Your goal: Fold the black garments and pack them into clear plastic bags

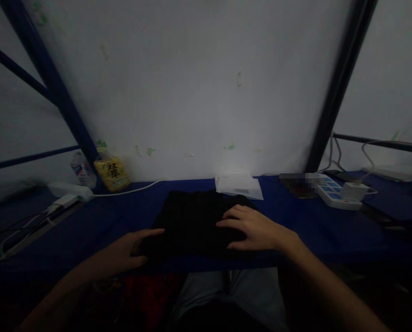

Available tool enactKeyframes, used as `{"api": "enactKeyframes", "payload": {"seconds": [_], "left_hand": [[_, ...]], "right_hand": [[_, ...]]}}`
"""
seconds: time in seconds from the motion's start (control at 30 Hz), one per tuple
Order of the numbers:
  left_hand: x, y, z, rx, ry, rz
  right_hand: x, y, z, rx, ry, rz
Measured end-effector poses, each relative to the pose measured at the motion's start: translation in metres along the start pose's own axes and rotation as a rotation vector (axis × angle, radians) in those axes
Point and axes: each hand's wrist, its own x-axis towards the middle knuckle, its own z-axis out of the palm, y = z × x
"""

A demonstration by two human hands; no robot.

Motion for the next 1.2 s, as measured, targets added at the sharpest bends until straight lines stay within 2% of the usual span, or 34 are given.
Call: {"api": "enactKeyframes", "payload": {"seconds": [0.07, 0.17, 0.23, 0.33, 0.4, 0.53, 0.57, 0.63, 0.7, 0.77, 0.87, 0.93, 1.03, 1.2], "left_hand": [[0.000, -0.006, -0.001, 0.047, 0.032, -0.005], [0.001, -0.013, 0.000, 0.193, 0.179, 0.030], [0.004, -0.013, 0.000, 0.277, 0.283, 0.078], [0.017, -0.009, -0.011, 0.302, 0.371, 0.180], [0.037, -0.008, -0.024, 0.281, 0.402, 0.200], [0.094, -0.009, -0.049, 0.260, 0.562, 0.067], [0.107, -0.008, -0.050, 0.305, 0.614, 0.058], [0.126, -0.006, -0.044, 0.432, 0.674, 0.125], [0.135, -0.004, -0.028, 0.527, 0.594, 0.248], [0.134, -0.005, -0.008, 0.557, 0.409, 0.326], [0.128, -0.013, 0.016, 0.538, 0.188, 0.294], [0.124, -0.020, 0.024, 0.543, 0.151, 0.255], [0.125, -0.027, 0.026, 0.616, 0.151, 0.254], [0.129, -0.029, 0.024, 0.785, 0.148, 0.272]], "right_hand": [[0.011, -0.007, 0.004, 0.007, -0.053, -0.054], [0.020, -0.009, 0.008, 0.017, -0.062, -0.094], [0.022, -0.006, 0.006, 0.059, -0.048, -0.100], [0.033, 0.010, 0.000, 0.156, -0.005, -0.067], [0.049, 0.031, -0.002, 0.180, 0.053, 0.003], [0.090, 0.084, 0.007, 0.041, 0.178, 0.299], [0.097, 0.095, 0.012, -0.028, 0.175, 0.380], [0.103, 0.111, 0.024, -0.172, 0.141, 0.501], [0.095, 0.119, 0.038, -0.249, 0.116, 0.575], [0.076, 0.125, 0.051, -0.288, 0.117, 0.658], [0.037, 0.142, 0.062, -0.343, 0.101, 0.884], [0.010, 0.161, 0.064, -0.353, 0.058, 1.038], [-0.022, 0.193, 0.062, -0.315, 0.010, 1.189], [-0.046, 0.225, 0.062, -0.286, 0.081, 1.289]]}}
